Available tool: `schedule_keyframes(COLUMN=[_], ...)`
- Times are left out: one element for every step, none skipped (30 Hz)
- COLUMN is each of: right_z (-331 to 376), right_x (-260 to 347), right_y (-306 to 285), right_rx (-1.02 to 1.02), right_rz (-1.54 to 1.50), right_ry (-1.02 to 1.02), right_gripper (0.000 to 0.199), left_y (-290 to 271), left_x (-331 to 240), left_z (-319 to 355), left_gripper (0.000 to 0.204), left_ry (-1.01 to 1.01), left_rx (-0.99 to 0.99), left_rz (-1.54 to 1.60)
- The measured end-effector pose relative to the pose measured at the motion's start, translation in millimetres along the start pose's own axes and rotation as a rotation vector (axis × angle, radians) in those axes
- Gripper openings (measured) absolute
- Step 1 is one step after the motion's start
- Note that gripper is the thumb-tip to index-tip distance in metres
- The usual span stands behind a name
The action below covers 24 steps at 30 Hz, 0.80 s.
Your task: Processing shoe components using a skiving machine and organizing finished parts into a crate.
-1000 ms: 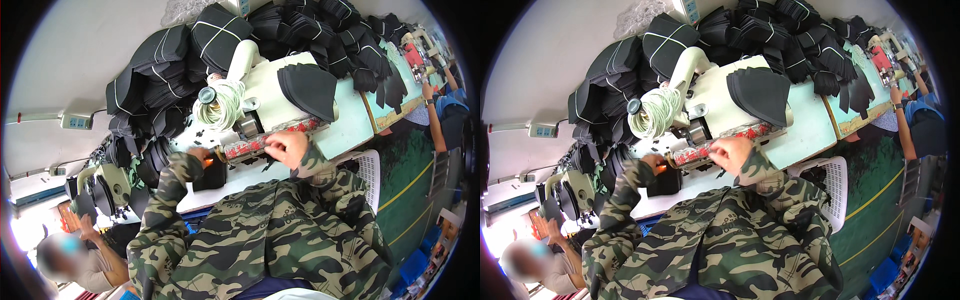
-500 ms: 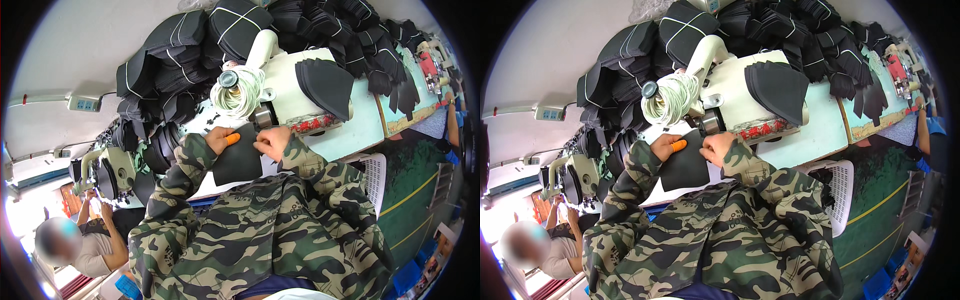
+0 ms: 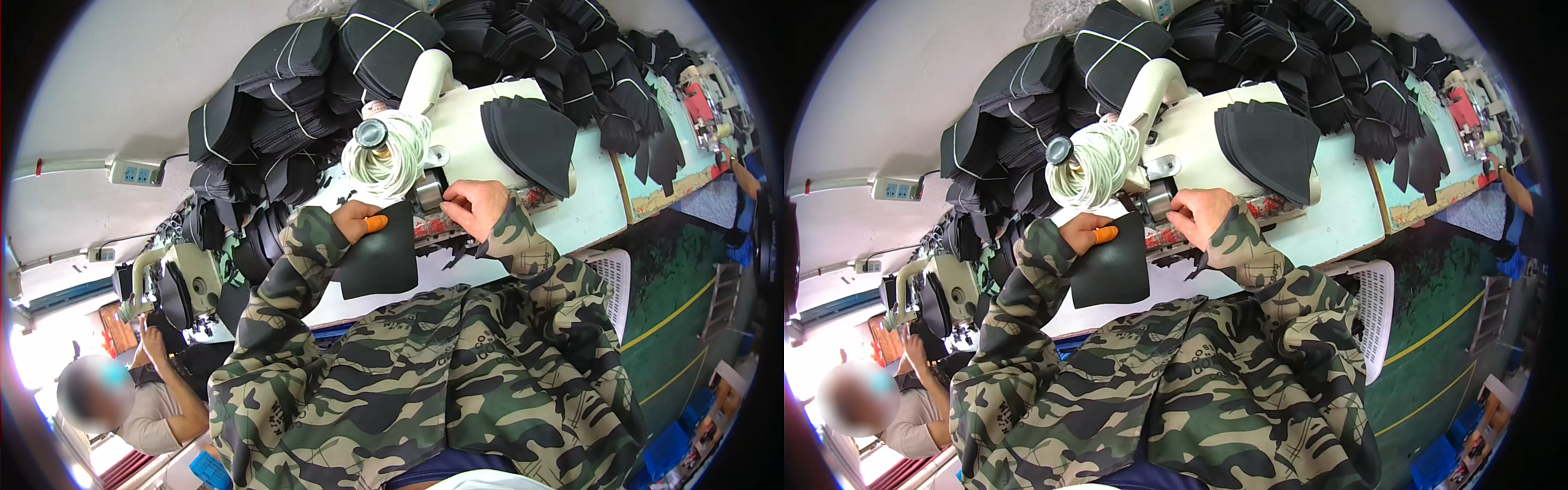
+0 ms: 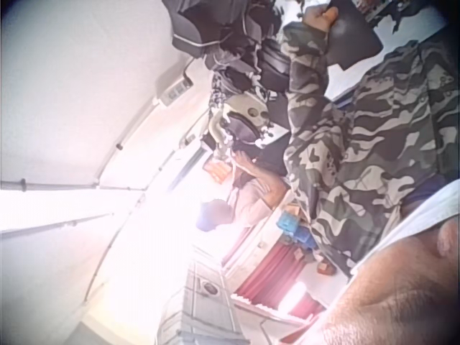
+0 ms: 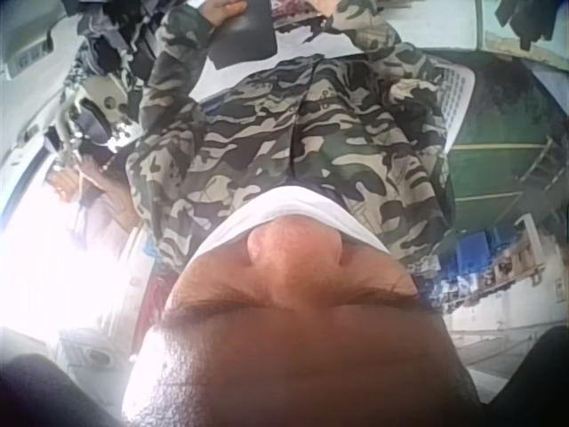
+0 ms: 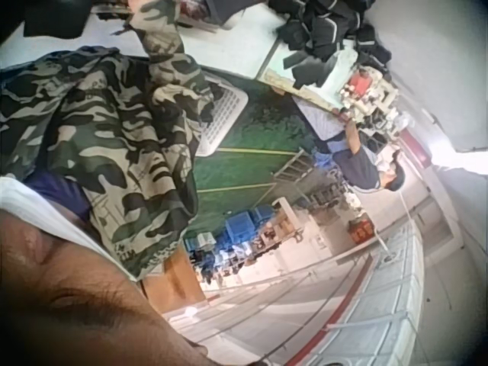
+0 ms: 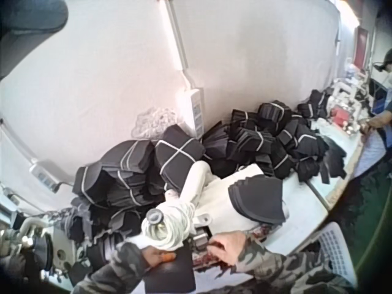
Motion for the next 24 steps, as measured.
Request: schedule_keyframes(right_z=[-1, 0, 0, 4, 7, 2, -1, -3, -3, -1, 2, 3, 6, 11, 17, 22, 26, 30, 34, 38, 41, 45, 49, 64], right_x=[4, 9, 12, 27, 39, 41, 42, 41, 39, 36, 32, 20, 17, 16, 11, 5, -1, -4, -6, -7, -8, 0, 8, 27], right_y=[0, 1, -3, -8, -11, -5, 0, 6, 6, 5, 4, 1, 2, 0, -2, -4, -7, -11, -15, -21, -29, -47, -70, -103], right_rx=[-0.040, -0.080, -0.088, -0.143, -0.198, -0.139, -0.125, -0.088, -0.060, -0.078, -0.091, -0.077, -0.052, -0.030, -0.025, -0.012, 0.001, -0.002, 0.026, 0.053, 0.072, 0.001, -0.166, -0.484], right_rz=[0.107, 0.215, 0.219, 0.367, 0.518, 0.573, 0.604, 0.636, 0.672, 0.646, 0.652, 0.559, 0.460, 0.409, 0.323, 0.268, 0.213, 0.214, 0.190, 0.166, 0.046, 0.039, 0.042, 0.026], right_ry=[-0.069, -0.138, -0.128, -0.186, -0.241, -0.227, -0.230, -0.195, -0.152, -0.155, -0.145, -0.094, -0.068, -0.042, -0.075, -0.058, -0.042, -0.040, -0.032, -0.023, 0.006, -0.004, -0.074, -0.157], right_gripper=[0.016, 0.018, 0.018, 0.022, 0.025, 0.029, 0.025, 0.024, 0.022, 0.019, 0.019, 0.018, 0.018, 0.018, 0.020, 0.021, 0.021, 0.021, 0.021, 0.021, 0.018, 0.015, 0.010, 0.009], left_y=[-2, -2, 6, 8, 9, 7, 9, 9, 8, 8, 7, 13, 20, 14, 11, 10, 11, 10, 6, 1, -2, -8, -27, -49], left_x=[0, -1, -7, -28, -46, -47, -42, -29, -20, -21, -20, -21, -16, -10, -14, -20, -22, -23, -27, -36, -41, -32, -16, 6], left_z=[-5, -9, -17, -25, -29, -28, -27, -24, -25, -28, -29, -30, -20, -20, -20, -20, -21, -23, -23, -25, -24, -20, -15, -9], left_gripper=[0.024, 0.022, 0.022, 0.022, 0.022, 0.024, 0.024, 0.025, 0.026, 0.024, 0.024, 0.022, 0.021, 0.018, 0.018, 0.017, 0.017, 0.019, 0.019, 0.019, 0.019, 0.019, 0.020, 0.021], left_ry=[0.028, 0.056, 0.062, 0.182, 0.304, 0.337, 0.340, 0.256, 0.181, 0.246, 0.258, 0.037, -0.191, -0.163, -0.159, -0.177, -0.195, -0.193, -0.191, -0.138, -0.089, -0.088, -0.002, 0.089], left_rx=[-0.046, -0.091, -0.079, -0.201, -0.322, -0.401, -0.399, -0.449, -0.490, -0.486, -0.474, -0.429, -0.403, -0.448, -0.444, -0.367, -0.290, -0.287, -0.285, -0.237, -0.194, -0.194, -0.351, -0.503], left_rz=[-0.013, -0.026, -0.024, -0.077, -0.128, -0.176, -0.178, -0.117, -0.054, -0.021, -0.020, 0.124, 0.259, 0.154, 0.156, 0.152, 0.147, 0.145, 0.145, 0.085, 0.024, 0.024, -0.075, -0.176])
Point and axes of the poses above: each hand's wrist, its own z-axis away from the middle knuckle, its own y-axis out of the palm, x = y × z, the point moved 7 cm from there along -z, towards the middle knuckle, and after that the axes turned 15 degrees about y, right-handed, at the moved point
